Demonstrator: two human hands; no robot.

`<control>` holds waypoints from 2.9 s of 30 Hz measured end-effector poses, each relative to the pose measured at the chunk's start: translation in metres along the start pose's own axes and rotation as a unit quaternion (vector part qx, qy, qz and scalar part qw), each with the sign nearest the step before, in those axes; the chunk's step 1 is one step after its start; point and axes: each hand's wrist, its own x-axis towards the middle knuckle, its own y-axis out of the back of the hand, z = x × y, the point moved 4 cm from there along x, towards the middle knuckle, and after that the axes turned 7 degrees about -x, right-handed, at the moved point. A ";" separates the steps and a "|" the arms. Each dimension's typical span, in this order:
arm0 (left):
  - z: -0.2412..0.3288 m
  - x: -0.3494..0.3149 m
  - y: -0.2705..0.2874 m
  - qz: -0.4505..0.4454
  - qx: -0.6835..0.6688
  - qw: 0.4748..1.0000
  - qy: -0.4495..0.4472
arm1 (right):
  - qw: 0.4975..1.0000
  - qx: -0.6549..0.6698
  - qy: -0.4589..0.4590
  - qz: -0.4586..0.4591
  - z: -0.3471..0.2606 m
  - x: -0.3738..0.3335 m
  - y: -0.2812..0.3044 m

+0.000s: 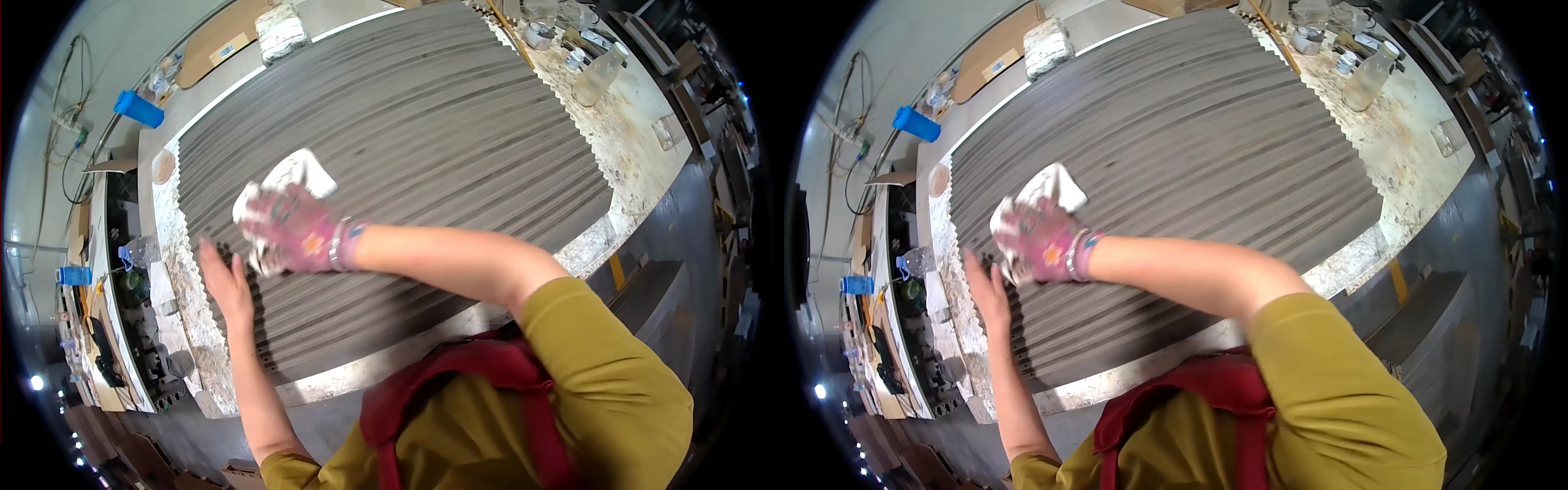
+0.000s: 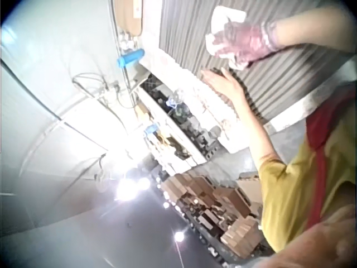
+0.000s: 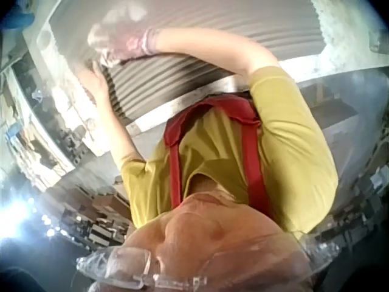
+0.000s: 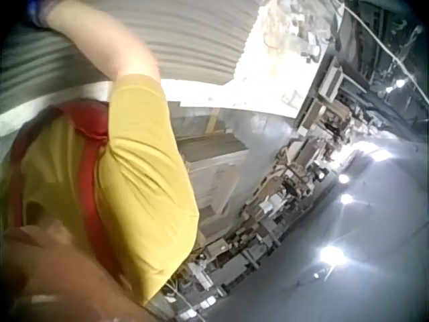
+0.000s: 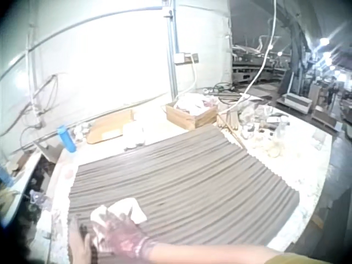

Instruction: The person cleans a slatted wooden panel using a small white sponge to wipe between the grooves, then pours liquid from a plastic bottle onto a cloth and continues wiping the surface.

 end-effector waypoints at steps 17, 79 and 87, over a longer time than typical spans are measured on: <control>-0.001 -0.005 -0.036 -0.112 0.141 0.978 0.101 | 0.939 -0.148 -0.285 0.126 0.271 -0.201 0.153; 0.003 -0.005 -0.026 -0.120 0.110 0.980 0.115 | 0.996 -0.029 0.047 -0.064 0.097 -0.031 -0.041; 0.005 -0.007 -0.029 -0.122 0.123 0.979 0.111 | 0.932 -0.333 -0.137 -0.033 0.318 -0.217 0.135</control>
